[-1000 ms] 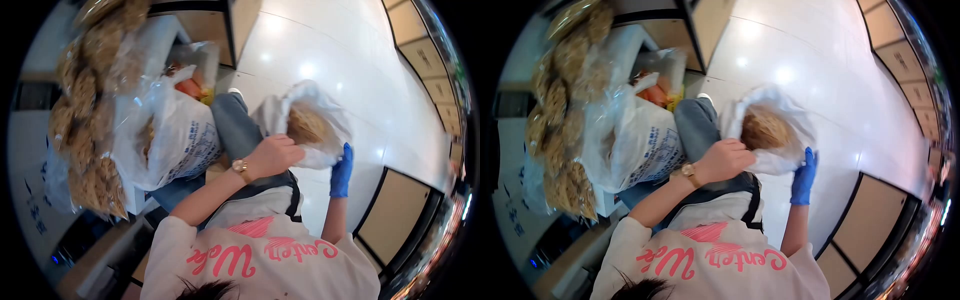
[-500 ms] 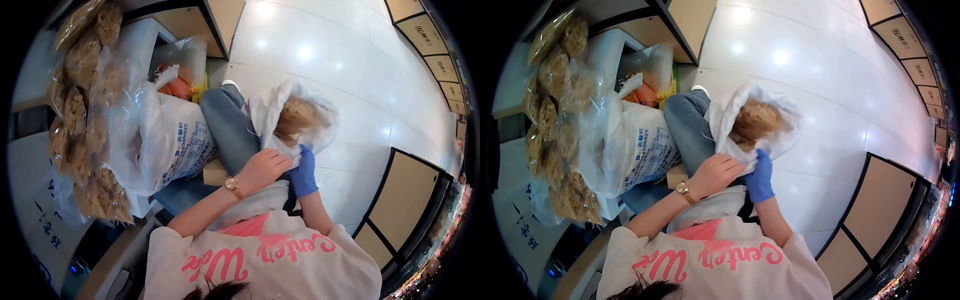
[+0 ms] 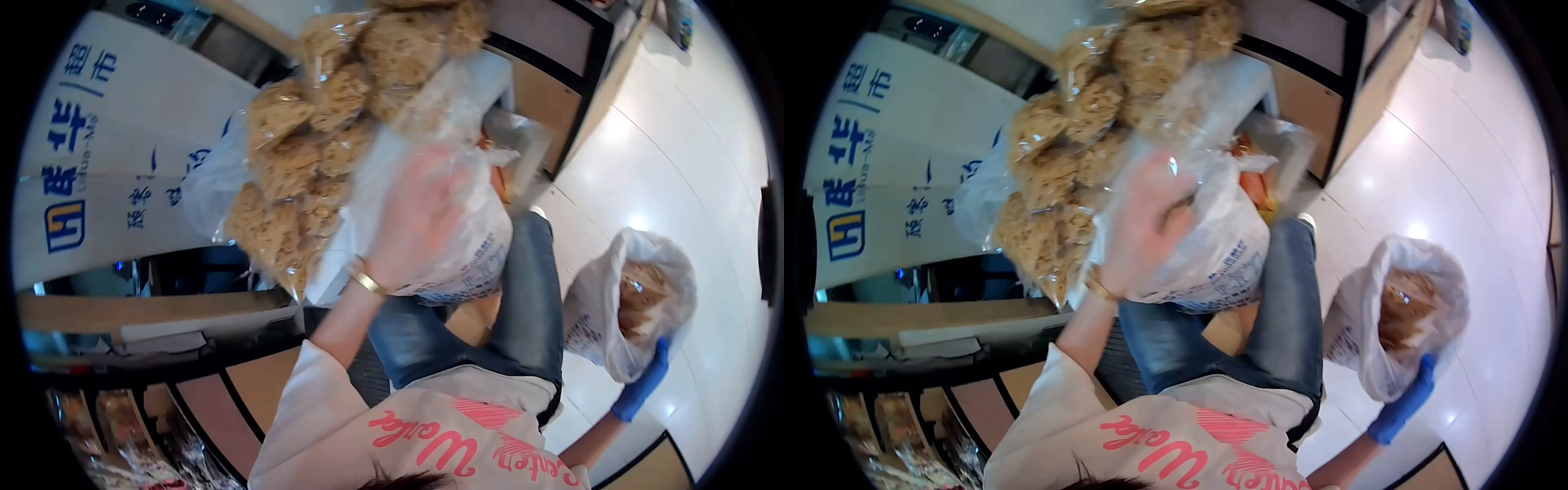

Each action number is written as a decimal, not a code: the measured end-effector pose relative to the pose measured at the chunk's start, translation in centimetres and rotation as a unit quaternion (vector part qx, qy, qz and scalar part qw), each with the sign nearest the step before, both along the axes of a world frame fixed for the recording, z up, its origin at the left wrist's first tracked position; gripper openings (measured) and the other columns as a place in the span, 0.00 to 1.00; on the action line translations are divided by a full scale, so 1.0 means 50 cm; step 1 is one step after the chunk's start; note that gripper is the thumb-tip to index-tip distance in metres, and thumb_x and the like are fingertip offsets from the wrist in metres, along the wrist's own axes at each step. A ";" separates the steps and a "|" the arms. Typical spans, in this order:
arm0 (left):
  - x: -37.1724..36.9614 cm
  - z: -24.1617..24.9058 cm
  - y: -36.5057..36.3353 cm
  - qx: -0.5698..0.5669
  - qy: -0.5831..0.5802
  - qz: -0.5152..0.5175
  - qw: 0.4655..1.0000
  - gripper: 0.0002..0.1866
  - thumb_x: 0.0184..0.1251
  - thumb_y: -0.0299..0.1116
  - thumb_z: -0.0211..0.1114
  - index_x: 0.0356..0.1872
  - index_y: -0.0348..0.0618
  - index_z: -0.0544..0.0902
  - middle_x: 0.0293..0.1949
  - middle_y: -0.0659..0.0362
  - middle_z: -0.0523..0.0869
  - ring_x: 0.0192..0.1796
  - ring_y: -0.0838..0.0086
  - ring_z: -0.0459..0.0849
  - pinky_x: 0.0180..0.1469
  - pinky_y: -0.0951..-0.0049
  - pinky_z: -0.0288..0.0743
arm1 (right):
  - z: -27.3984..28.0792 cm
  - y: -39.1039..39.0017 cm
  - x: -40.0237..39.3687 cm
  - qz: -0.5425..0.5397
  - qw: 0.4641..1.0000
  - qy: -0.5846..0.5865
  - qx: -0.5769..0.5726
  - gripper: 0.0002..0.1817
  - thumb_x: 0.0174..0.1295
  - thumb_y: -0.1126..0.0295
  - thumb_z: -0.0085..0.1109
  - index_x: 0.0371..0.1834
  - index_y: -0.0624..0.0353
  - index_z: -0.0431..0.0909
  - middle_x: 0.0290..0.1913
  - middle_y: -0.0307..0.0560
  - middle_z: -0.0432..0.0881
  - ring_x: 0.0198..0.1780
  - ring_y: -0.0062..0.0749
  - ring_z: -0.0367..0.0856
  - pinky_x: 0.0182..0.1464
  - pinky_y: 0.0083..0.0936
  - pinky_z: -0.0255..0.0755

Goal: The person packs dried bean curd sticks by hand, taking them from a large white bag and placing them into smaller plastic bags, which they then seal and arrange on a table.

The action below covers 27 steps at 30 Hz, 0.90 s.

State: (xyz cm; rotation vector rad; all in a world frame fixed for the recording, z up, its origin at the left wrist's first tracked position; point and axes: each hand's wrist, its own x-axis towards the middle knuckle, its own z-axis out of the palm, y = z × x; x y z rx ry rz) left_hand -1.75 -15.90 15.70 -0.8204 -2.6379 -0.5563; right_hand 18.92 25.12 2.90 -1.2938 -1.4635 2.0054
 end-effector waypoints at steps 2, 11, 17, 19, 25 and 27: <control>-0.076 0.001 -0.121 0.063 0.103 0.149 0.981 0.30 0.49 0.30 0.68 0.56 0.38 0.69 0.59 0.48 0.69 0.64 0.59 0.63 0.61 0.62 0.62 | 0.032 -0.002 -0.008 -0.012 1.000 0.013 -0.004 0.27 0.64 0.63 0.49 0.61 0.71 0.64 0.57 0.55 0.71 0.55 0.37 0.72 0.58 0.30 0.67; -0.375 -0.156 -0.905 -0.204 0.136 0.345 0.906 0.23 0.62 0.37 0.55 0.60 0.52 0.71 0.43 0.54 0.82 0.49 0.60 0.78 0.51 0.61 0.71 | 0.127 0.100 0.119 0.100 0.929 -0.066 0.350 0.22 0.68 0.67 0.38 0.63 0.66 0.63 0.62 0.52 0.68 0.63 0.36 0.65 0.68 0.31 0.55; -0.300 0.048 -0.761 0.256 -0.331 0.473 0.776 0.33 0.62 0.57 0.54 0.67 0.58 0.64 0.55 0.58 0.76 0.41 0.83 0.77 0.33 0.87 0.69 | 0.173 0.100 0.027 0.127 0.935 0.018 0.331 0.15 0.63 0.72 0.44 0.48 0.66 0.76 0.50 0.50 0.78 0.53 0.32 0.75 0.59 0.26 0.64; -0.286 0.052 -0.740 0.153 -0.353 0.538 0.750 0.35 0.60 0.60 0.55 0.66 0.56 0.65 0.57 0.60 0.75 0.46 0.82 0.77 0.38 0.88 0.70 | 0.212 0.041 0.008 0.000 0.991 0.026 0.131 0.14 0.60 0.72 0.50 0.46 0.67 0.77 0.46 0.47 0.80 0.49 0.29 0.77 0.55 0.24 0.67; -0.334 -0.006 -0.830 0.423 -0.366 0.407 0.722 0.34 0.57 0.53 0.65 0.62 0.47 0.70 0.60 0.64 0.73 0.59 0.80 0.70 0.58 0.81 0.64 | 0.226 0.014 0.001 -0.007 0.991 0.038 0.127 0.15 0.57 0.70 0.56 0.45 0.66 0.77 0.43 0.45 0.80 0.46 0.27 0.76 0.52 0.22 0.68; -0.338 0.001 -0.837 0.452 -0.293 0.361 0.762 0.30 0.59 0.44 0.66 0.59 0.39 0.71 0.58 0.61 0.74 0.58 0.76 0.72 0.58 0.78 0.68 | 0.239 -0.002 -0.005 0.003 0.993 0.027 0.114 0.15 0.57 0.70 0.56 0.45 0.66 0.77 0.43 0.45 0.80 0.46 0.26 0.76 0.53 0.22 0.68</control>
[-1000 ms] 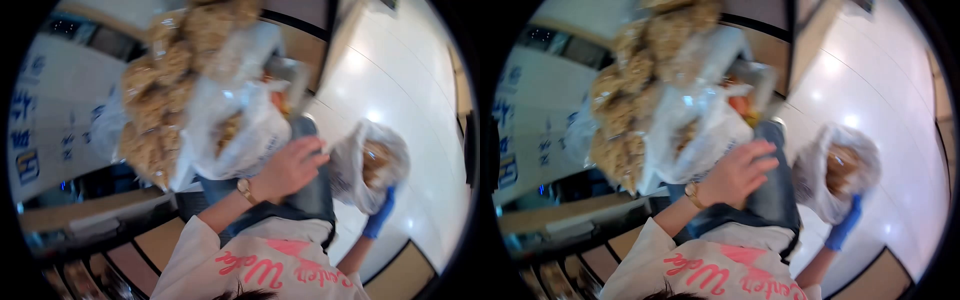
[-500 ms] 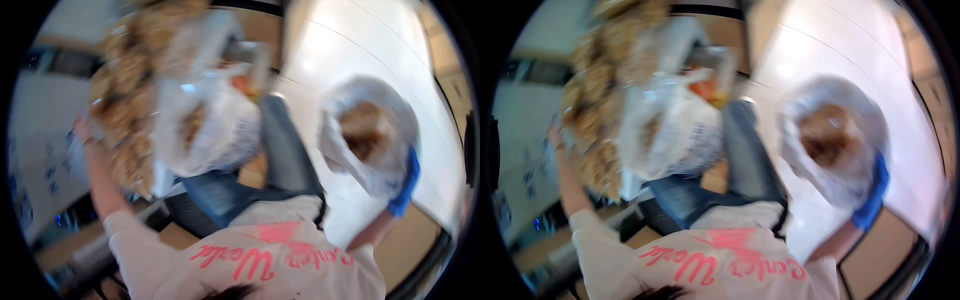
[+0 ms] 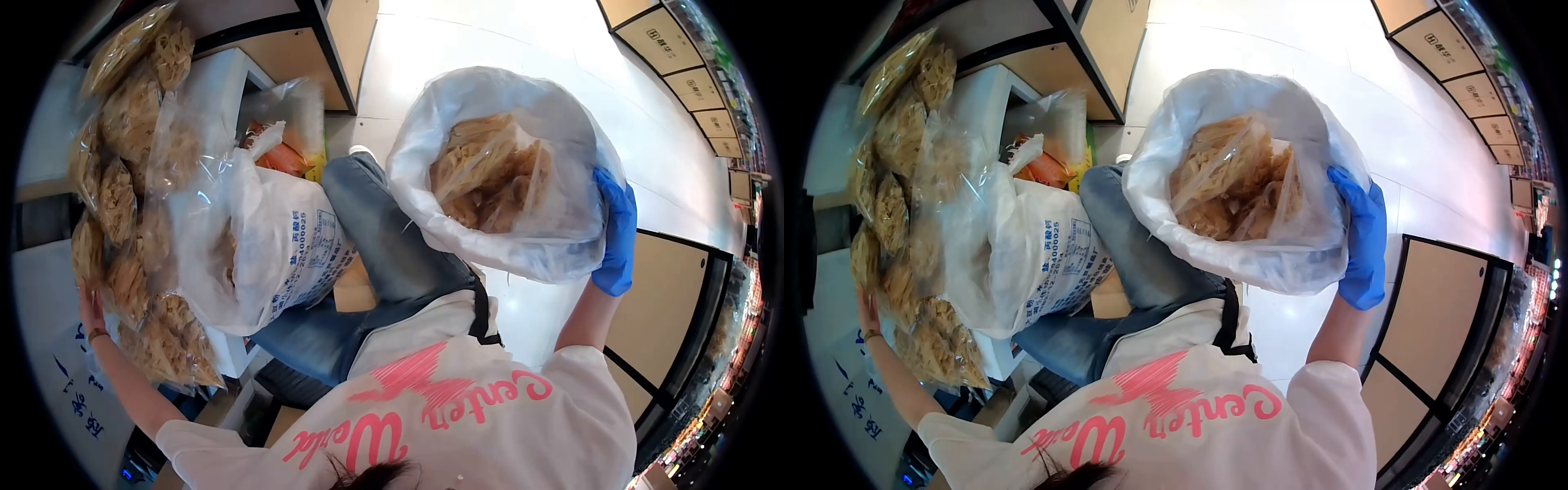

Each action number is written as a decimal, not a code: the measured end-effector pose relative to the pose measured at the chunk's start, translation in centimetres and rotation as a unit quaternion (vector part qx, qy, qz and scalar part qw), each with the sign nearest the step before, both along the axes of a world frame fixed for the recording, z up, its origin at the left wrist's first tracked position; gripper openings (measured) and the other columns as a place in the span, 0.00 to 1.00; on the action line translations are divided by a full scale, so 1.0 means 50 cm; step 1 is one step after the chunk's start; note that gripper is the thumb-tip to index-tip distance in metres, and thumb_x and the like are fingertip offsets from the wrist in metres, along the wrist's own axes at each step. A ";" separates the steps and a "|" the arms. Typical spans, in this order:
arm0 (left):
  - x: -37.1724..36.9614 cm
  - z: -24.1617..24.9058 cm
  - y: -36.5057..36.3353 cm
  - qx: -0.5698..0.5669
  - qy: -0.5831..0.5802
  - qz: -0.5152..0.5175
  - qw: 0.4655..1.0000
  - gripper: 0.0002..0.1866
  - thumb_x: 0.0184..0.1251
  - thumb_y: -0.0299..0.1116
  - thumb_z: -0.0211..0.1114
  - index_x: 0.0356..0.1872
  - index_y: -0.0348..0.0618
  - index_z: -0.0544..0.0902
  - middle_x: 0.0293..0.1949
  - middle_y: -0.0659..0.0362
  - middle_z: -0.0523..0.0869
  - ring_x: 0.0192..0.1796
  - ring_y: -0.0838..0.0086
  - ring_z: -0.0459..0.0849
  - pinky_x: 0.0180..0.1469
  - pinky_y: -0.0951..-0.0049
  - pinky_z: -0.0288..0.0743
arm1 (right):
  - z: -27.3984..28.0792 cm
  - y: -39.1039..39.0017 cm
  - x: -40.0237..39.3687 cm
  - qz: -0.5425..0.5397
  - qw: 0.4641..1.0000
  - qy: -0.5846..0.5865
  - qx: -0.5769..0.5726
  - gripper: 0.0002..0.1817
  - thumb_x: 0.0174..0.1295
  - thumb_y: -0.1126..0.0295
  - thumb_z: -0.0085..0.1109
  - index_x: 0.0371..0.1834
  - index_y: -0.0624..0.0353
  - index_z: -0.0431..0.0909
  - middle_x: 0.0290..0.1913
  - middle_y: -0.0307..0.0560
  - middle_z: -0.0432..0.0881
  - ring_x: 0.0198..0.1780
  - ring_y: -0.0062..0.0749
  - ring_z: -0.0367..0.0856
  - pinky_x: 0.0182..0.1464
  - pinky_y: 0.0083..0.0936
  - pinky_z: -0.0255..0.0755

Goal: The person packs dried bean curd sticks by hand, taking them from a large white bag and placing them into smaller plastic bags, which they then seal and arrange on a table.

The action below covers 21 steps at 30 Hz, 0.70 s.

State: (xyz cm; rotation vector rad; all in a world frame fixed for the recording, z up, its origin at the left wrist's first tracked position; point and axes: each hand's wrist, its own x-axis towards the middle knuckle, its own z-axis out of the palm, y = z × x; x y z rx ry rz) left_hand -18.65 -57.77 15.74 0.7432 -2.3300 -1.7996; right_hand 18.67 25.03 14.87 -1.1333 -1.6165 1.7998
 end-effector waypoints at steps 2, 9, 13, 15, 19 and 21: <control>0.016 0.019 0.009 -0.015 0.063 0.034 0.997 0.27 0.61 0.41 0.65 0.57 0.35 0.72 0.56 0.58 0.75 0.56 0.73 0.74 0.57 0.77 0.70 | 0.008 -0.015 -0.010 0.008 1.000 -0.009 -0.011 0.15 0.57 0.70 0.56 0.45 0.66 0.77 0.43 0.45 0.80 0.46 0.26 0.76 0.53 0.22 0.67; 0.252 0.117 0.267 -0.157 0.302 0.097 0.935 0.20 0.66 0.32 0.58 0.52 0.25 0.72 0.49 0.47 0.78 0.50 0.67 0.80 0.56 0.72 0.75 | -0.001 -0.025 -0.023 0.024 0.999 -0.029 0.022 0.15 0.57 0.71 0.53 0.45 0.67 0.78 0.45 0.47 0.80 0.47 0.27 0.76 0.54 0.22 0.67; 0.386 0.109 0.508 -0.142 0.342 0.047 0.928 0.18 0.66 0.29 0.57 0.52 0.26 0.72 0.51 0.45 0.77 0.52 0.65 0.79 0.58 0.71 0.74 | -0.009 -0.029 -0.023 0.022 1.000 0.017 0.007 0.16 0.58 0.71 0.51 0.46 0.68 0.78 0.46 0.48 0.80 0.49 0.29 0.76 0.56 0.23 0.66; 0.441 0.063 0.666 -0.072 0.355 0.027 0.932 0.19 0.64 0.22 0.56 0.56 0.30 0.70 0.52 0.48 0.77 0.51 0.66 0.79 0.56 0.71 0.74 | -0.012 -0.036 -0.028 0.042 0.998 0.035 0.013 0.16 0.58 0.71 0.50 0.47 0.68 0.78 0.46 0.49 0.80 0.49 0.30 0.76 0.56 0.23 0.66; 0.541 -0.105 0.945 0.103 0.351 -0.002 0.931 0.21 0.60 0.24 0.61 0.54 0.34 0.68 0.51 0.51 0.75 0.52 0.68 0.76 0.53 0.71 0.72 | -0.003 -0.068 -0.041 0.065 0.992 0.050 0.093 0.17 0.58 0.70 0.51 0.48 0.68 0.77 0.46 0.49 0.80 0.49 0.30 0.76 0.56 0.23 0.67; 0.594 -0.183 1.043 0.034 0.311 -0.132 0.940 0.27 0.49 0.22 0.69 0.52 0.36 0.69 0.49 0.54 0.74 0.51 0.65 0.74 0.55 0.68 0.67 | 0.021 -0.089 -0.049 0.059 0.994 0.058 0.065 0.18 0.59 0.69 0.51 0.49 0.68 0.77 0.46 0.48 0.80 0.49 0.29 0.76 0.55 0.22 0.67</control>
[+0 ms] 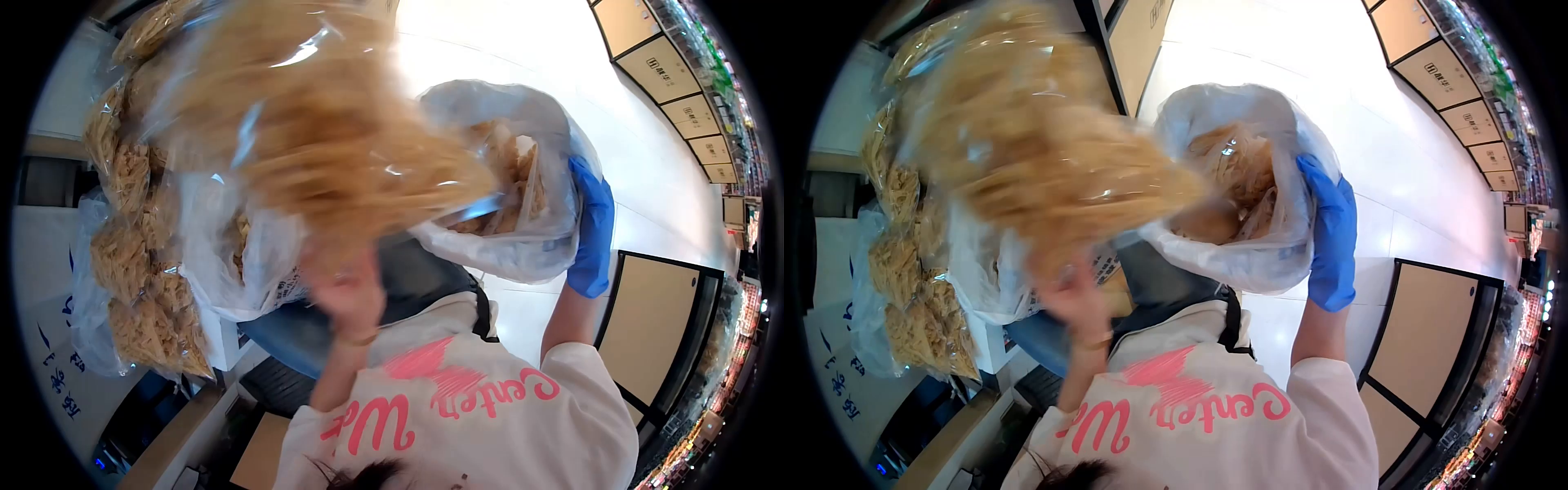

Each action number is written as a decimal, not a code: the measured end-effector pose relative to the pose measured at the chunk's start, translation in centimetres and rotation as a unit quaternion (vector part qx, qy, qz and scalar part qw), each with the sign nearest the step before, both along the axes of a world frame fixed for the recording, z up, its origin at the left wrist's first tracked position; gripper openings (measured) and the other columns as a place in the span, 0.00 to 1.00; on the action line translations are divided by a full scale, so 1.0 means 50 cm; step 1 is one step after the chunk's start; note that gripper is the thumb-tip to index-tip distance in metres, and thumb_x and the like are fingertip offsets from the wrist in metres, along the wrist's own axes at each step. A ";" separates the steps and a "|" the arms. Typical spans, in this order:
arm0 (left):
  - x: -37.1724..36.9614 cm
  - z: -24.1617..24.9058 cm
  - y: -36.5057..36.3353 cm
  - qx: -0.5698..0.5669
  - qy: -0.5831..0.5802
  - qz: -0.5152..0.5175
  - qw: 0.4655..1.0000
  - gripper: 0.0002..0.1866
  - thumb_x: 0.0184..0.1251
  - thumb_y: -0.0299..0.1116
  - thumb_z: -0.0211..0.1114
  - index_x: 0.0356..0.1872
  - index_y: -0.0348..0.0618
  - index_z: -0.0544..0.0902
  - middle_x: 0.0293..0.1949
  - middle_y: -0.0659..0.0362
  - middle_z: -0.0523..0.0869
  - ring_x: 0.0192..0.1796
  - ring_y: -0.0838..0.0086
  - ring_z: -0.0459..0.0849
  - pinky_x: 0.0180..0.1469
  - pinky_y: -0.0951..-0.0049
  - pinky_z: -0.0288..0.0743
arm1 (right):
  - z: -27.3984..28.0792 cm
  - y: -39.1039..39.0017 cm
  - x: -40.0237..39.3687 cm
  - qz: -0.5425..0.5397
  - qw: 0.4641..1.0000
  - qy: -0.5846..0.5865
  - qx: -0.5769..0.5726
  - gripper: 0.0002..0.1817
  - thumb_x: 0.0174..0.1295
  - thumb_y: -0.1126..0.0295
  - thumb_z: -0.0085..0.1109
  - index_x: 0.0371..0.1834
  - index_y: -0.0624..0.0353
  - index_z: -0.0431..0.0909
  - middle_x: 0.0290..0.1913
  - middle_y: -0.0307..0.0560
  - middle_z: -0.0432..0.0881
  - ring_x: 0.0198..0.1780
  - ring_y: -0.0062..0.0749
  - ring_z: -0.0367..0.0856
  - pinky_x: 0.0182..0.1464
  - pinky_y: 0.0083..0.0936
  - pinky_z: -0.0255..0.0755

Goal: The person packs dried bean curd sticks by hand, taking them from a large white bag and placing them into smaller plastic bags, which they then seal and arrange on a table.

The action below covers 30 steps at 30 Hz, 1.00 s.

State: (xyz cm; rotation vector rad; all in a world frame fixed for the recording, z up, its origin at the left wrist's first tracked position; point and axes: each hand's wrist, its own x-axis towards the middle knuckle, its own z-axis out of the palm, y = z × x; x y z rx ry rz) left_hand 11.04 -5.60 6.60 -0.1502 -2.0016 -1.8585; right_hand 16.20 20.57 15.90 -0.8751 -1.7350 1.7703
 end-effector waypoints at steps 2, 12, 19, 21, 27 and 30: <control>0.031 0.016 0.075 -0.052 -0.079 -0.147 0.985 0.25 0.46 0.21 0.68 0.49 0.37 0.70 0.47 0.49 0.75 0.49 0.61 0.76 0.52 0.69 0.69 | 0.040 -0.029 -0.015 0.007 0.997 -0.010 -0.076 0.19 0.59 0.66 0.56 0.49 0.68 0.76 0.45 0.47 0.80 0.46 0.26 0.77 0.51 0.20 0.68; 0.003 -0.018 0.188 -0.325 -0.132 -0.558 0.752 0.12 0.60 0.33 0.55 0.44 0.43 0.79 0.35 0.44 0.82 0.40 0.52 0.80 0.44 0.57 0.74 | 0.026 -0.040 0.002 0.055 0.993 -0.105 -0.021 0.18 0.56 0.67 0.62 0.47 0.66 0.77 0.41 0.42 0.81 0.40 0.20 0.76 0.47 0.18 0.68; -0.057 -0.108 -0.071 0.009 -0.233 -0.327 0.916 0.17 0.58 0.27 0.61 0.49 0.36 0.77 0.40 0.54 0.84 0.40 0.66 0.83 0.43 0.68 0.74 | 0.034 -0.034 -0.007 0.049 0.990 -0.119 -0.052 0.19 0.55 0.66 0.63 0.47 0.66 0.76 0.40 0.43 0.80 0.40 0.21 0.76 0.46 0.18 0.69; -0.085 -0.097 -0.063 0.043 -0.229 -0.154 0.960 0.21 0.59 0.31 0.64 0.52 0.34 0.72 0.44 0.54 0.81 0.42 0.73 0.79 0.46 0.75 0.72 | 0.033 -0.043 -0.004 0.071 0.986 -0.142 -0.055 0.19 0.55 0.66 0.63 0.47 0.66 0.76 0.40 0.43 0.80 0.41 0.22 0.76 0.46 0.19 0.69; -0.175 -0.035 0.020 0.121 -0.184 -0.152 0.963 0.27 0.62 0.33 0.63 0.59 0.33 0.65 0.48 0.57 0.79 0.47 0.77 0.76 0.48 0.80 0.70 | 0.020 -0.015 0.006 0.019 0.990 -0.137 -0.007 0.20 0.54 0.66 0.63 0.47 0.67 0.75 0.40 0.43 0.79 0.42 0.22 0.76 0.48 0.19 0.68; -0.183 -0.039 0.008 0.250 -0.348 -0.343 0.836 0.33 0.60 0.35 0.65 0.62 0.32 0.61 0.49 0.56 0.78 0.51 0.76 0.76 0.50 0.80 0.70 | 0.012 0.000 0.001 0.022 0.992 -0.116 0.044 0.20 0.54 0.66 0.64 0.47 0.67 0.75 0.41 0.44 0.79 0.44 0.23 0.76 0.48 0.20 0.69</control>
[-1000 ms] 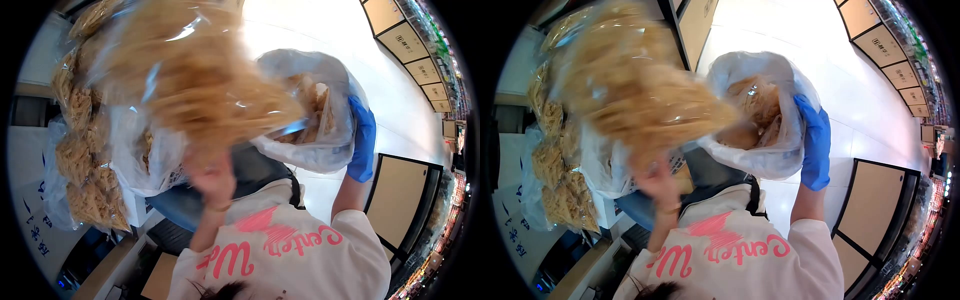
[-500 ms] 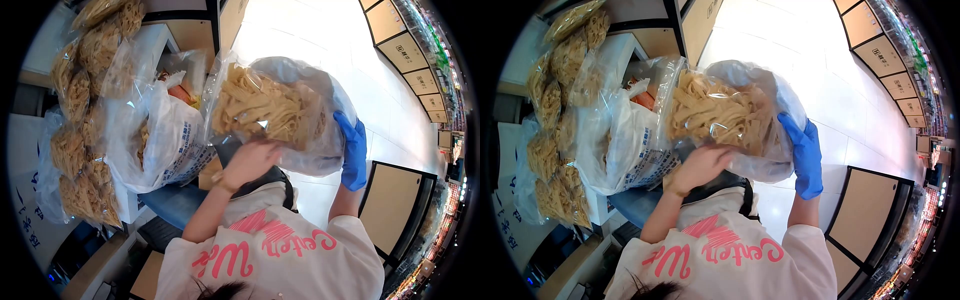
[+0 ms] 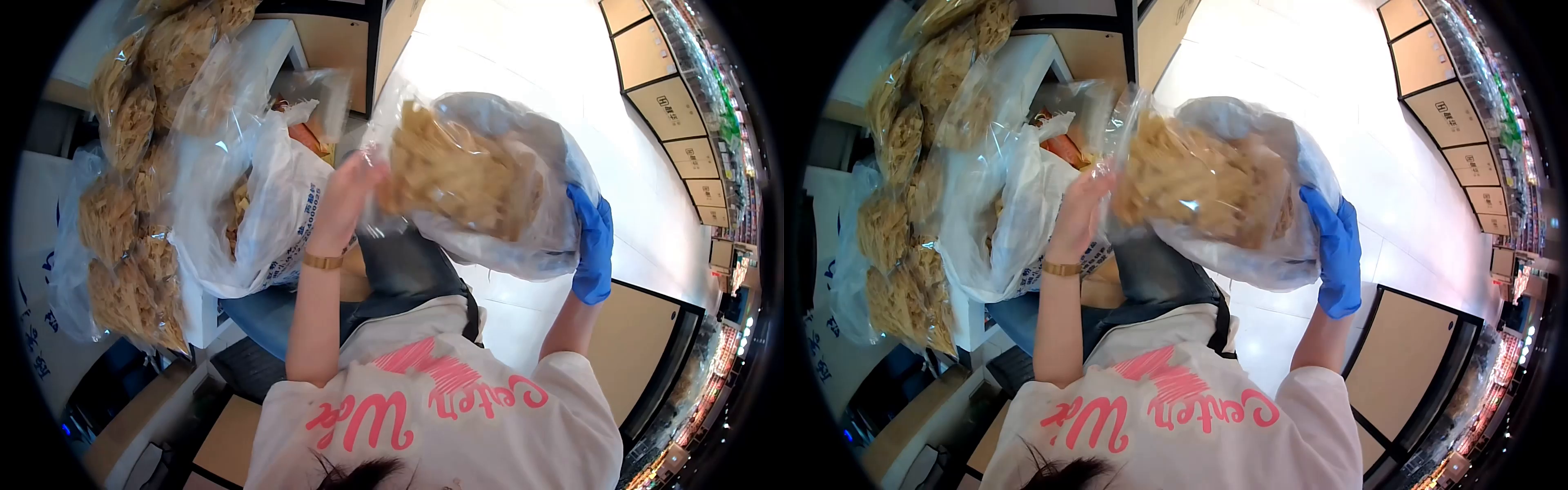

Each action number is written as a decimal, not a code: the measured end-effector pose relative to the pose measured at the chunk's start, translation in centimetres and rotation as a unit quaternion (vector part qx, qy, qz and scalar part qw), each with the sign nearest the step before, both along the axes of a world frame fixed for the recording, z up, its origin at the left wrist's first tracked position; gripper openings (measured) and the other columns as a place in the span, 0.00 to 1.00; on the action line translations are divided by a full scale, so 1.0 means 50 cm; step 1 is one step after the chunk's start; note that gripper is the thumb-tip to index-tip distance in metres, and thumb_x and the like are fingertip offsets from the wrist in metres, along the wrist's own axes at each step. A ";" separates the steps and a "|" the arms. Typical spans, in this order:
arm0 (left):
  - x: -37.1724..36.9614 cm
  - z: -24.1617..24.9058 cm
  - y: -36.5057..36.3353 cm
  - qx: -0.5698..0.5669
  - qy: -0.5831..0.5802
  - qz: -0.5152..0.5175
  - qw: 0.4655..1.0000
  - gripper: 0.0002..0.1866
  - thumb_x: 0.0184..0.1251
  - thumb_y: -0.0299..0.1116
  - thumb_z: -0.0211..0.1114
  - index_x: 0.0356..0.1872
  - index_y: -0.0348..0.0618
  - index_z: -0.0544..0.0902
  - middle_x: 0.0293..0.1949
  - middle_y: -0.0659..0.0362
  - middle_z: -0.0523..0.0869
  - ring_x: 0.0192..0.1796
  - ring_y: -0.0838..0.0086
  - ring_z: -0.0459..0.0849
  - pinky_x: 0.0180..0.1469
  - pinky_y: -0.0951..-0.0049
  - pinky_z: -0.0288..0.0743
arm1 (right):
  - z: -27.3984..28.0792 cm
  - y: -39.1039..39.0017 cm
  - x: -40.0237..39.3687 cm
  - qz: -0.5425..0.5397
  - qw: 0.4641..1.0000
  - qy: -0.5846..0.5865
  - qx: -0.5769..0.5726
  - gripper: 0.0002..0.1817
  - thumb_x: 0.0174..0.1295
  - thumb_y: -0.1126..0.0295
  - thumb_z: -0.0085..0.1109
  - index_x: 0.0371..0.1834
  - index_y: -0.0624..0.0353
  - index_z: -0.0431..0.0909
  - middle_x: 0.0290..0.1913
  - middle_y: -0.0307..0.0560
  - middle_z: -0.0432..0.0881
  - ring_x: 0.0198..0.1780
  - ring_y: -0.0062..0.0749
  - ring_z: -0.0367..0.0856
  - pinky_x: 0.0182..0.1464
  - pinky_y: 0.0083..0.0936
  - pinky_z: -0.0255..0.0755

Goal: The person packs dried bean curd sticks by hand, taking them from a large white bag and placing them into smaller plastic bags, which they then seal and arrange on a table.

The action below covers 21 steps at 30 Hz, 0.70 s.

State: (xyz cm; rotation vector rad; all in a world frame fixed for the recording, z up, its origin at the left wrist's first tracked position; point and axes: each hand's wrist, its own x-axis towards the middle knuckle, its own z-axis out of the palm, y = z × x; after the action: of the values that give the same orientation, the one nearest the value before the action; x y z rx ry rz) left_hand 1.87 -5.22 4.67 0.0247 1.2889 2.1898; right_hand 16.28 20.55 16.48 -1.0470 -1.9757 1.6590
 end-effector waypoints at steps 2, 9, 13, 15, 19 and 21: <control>0.014 0.031 0.007 -0.018 -0.004 -0.189 0.982 0.37 0.56 0.36 0.68 0.63 0.32 0.60 0.50 0.53 0.77 0.52 0.74 0.75 0.53 0.78 0.70 | 0.007 -0.009 -0.006 0.003 0.999 -0.012 -0.046 0.20 0.55 0.65 0.63 0.48 0.66 0.74 0.41 0.44 0.79 0.43 0.23 0.76 0.48 0.19 0.68; 0.188 0.050 0.193 -0.235 0.322 -0.152 0.904 0.49 0.49 0.30 0.67 0.68 0.35 0.44 0.60 0.37 0.60 0.52 0.44 0.74 0.52 0.58 0.71 | 0.029 -0.089 -0.018 0.131 0.987 -0.094 0.023 0.18 0.59 0.63 0.58 0.45 0.68 0.77 0.37 0.40 0.80 0.40 0.20 0.74 0.45 0.18 0.67; 0.179 0.051 0.220 -0.290 0.409 -0.150 0.852 0.46 0.53 0.32 0.63 0.68 0.35 0.42 0.58 0.34 0.61 0.37 0.42 0.79 0.41 0.53 0.76 | 0.024 -0.076 0.000 0.113 0.991 -0.069 -0.033 0.17 0.61 0.65 0.55 0.48 0.65 0.77 0.42 0.42 0.79 0.43 0.25 0.75 0.48 0.21 0.67; 0.166 0.002 0.228 -0.296 0.385 -0.195 0.852 0.46 0.54 0.33 0.62 0.68 0.36 0.40 0.57 0.31 0.63 0.34 0.41 0.80 0.39 0.51 0.76 | -0.011 -0.065 0.019 0.151 0.974 -0.052 0.158 0.15 0.63 0.70 0.50 0.50 0.64 0.77 0.48 0.47 0.76 0.50 0.31 0.73 0.53 0.24 0.66; 0.115 -0.048 0.173 -0.317 0.350 -0.256 0.844 0.51 0.53 0.45 0.65 0.69 0.37 0.40 0.57 0.33 0.65 0.46 0.43 0.78 0.49 0.54 0.74 | -0.068 -0.021 0.021 0.197 0.929 -0.096 0.298 0.20 0.66 0.72 0.38 0.60 0.63 0.68 0.58 0.51 0.70 0.60 0.37 0.67 0.64 0.29 0.59; 0.096 -0.017 0.104 -0.307 0.405 -0.135 0.850 0.34 0.55 0.45 0.66 0.60 0.39 0.67 0.56 0.46 0.72 0.45 0.52 0.79 0.46 0.62 0.75 | -0.075 -0.018 0.017 0.131 0.958 -0.035 0.252 0.21 0.67 0.70 0.37 0.62 0.64 0.65 0.62 0.50 0.67 0.62 0.37 0.65 0.66 0.31 0.57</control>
State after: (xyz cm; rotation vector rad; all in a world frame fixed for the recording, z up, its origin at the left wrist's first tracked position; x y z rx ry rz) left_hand 6.65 -0.02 3.82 0.8985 2.2269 1.4422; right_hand 17.11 19.64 12.75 -0.6818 -2.4877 1.1301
